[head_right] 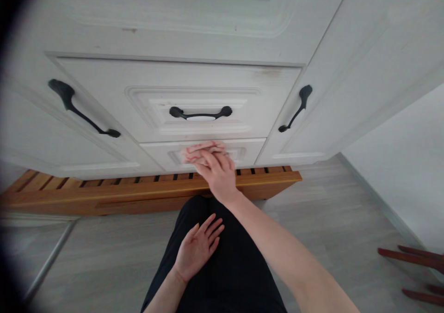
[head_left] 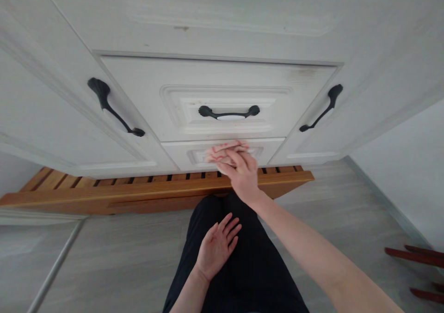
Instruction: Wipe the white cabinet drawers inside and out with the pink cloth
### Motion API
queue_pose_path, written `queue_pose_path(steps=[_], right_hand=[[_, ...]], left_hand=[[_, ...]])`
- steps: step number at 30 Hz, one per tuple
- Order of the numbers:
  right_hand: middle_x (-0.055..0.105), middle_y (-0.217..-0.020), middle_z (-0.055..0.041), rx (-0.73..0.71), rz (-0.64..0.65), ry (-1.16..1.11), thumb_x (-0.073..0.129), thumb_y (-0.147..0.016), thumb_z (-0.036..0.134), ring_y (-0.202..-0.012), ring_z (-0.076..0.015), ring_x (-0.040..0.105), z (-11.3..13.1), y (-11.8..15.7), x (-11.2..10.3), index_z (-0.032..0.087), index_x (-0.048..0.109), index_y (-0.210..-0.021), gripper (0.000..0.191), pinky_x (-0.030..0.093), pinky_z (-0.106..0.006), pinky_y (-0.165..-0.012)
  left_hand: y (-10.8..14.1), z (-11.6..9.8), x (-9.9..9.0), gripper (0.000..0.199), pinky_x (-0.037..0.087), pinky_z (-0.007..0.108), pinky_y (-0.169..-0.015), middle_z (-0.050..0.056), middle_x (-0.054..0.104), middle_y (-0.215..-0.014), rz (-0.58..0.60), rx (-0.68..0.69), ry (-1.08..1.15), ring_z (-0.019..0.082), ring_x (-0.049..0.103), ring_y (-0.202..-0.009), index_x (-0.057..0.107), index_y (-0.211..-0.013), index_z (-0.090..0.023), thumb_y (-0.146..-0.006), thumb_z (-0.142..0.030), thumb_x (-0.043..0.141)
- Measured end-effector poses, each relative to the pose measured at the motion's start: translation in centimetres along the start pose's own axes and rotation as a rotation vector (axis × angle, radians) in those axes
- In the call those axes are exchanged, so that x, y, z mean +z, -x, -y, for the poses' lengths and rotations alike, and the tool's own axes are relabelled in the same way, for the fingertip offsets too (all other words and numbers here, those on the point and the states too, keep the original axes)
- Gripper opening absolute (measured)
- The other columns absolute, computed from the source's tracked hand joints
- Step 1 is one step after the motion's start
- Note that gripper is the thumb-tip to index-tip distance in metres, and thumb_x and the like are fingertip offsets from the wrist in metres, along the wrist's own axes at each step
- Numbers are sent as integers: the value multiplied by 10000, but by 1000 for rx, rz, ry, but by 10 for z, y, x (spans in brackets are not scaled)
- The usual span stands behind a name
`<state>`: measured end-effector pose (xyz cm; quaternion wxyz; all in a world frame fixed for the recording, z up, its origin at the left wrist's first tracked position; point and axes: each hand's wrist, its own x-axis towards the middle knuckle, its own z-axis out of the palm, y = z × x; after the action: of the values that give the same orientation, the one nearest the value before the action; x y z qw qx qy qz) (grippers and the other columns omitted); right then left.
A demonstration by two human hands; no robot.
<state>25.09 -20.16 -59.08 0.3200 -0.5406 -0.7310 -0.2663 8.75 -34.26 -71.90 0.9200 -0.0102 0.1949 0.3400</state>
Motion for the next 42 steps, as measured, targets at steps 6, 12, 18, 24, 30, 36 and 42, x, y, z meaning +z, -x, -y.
queue_pose_path(steps=[6, 12, 18, 24, 30, 36, 42], right_hand=[[415, -1571, 80, -356, 292, -193, 276, -1060, 200, -1427, -159, 351, 70, -77, 36, 297, 543, -1390, 435, 381, -356, -1122], [453, -1548, 82, -322, 371, -199, 278, -1056, 175, -1416, -142, 389, 32, -64, 37, 307, 524, -1414, 454, 365, -347, -1138], [554, -1460, 74, -80, 427, -70, 453, -1027, 275, -1347, -220, 434, -62, -17, 12, 376, 694, -1183, 304, 331, -477, -1141], [630, -1326, -27, 182, 281, 119, 558, -971, 269, -1273, -257, 458, -122, 19, -1, 315, 767, -997, 215, 306, -494, -1140], [531, -1359, -126, 405, 22, 189, 500, -966, 243, -1323, -304, 386, -111, 36, 20, 234, 767, -975, 268, 397, -517, -1082], [441, -1338, -160, 536, -65, 178, 484, -923, 174, -1261, -307, 386, -87, 59, 44, 194, 741, -972, 263, 430, -531, -1057], [421, -1388, -183, 513, 25, 24, 490, -910, 170, -1294, -312, 418, -57, 72, 36, 212, 696, -1184, 345, 443, -517, -1041]], left_hand=[[1, 1, -2, 498, 401, 336, -1071, 93, 456, -1578, 10, 17, -10, 242, 400, -1459, 492, -1471, -240, -1029, -405, 332], [3, -1, -4, 491, 390, 341, -1082, 91, 459, -1576, 18, 13, -9, 248, 382, -1470, 504, -1464, -249, -1029, -401, 334], [6, -3, -4, 503, 373, 340, -1100, 73, 439, -1591, 46, -10, -14, 238, 340, -1493, 486, -1476, -257, -1031, -408, 306], [3, -1, -5, 528, 363, 336, -1114, 63, 397, -1617, 61, -37, -17, 229, 302, -1511, 410, -1522, -261, -1026, -411, 307], [-1, 2, -6, 532, 361, 335, -1118, 39, 409, -1612, 65, -53, -42, 202, 326, -1500, 358, -1543, -302, -1029, -412, 277], [0, 3, -2, 495, 376, 330, -1099, 44, 429, -1600, 4, -36, -61, 214, 360, -1482, 499, -1465, -271, -1030, -400, 300], [1, 2, -1, 491, 395, 336, -1079, 57, 455, -1582, -23, -26, -56, 224, 389, -1465, 514, -1455, -257, -1031, -394, 308]])
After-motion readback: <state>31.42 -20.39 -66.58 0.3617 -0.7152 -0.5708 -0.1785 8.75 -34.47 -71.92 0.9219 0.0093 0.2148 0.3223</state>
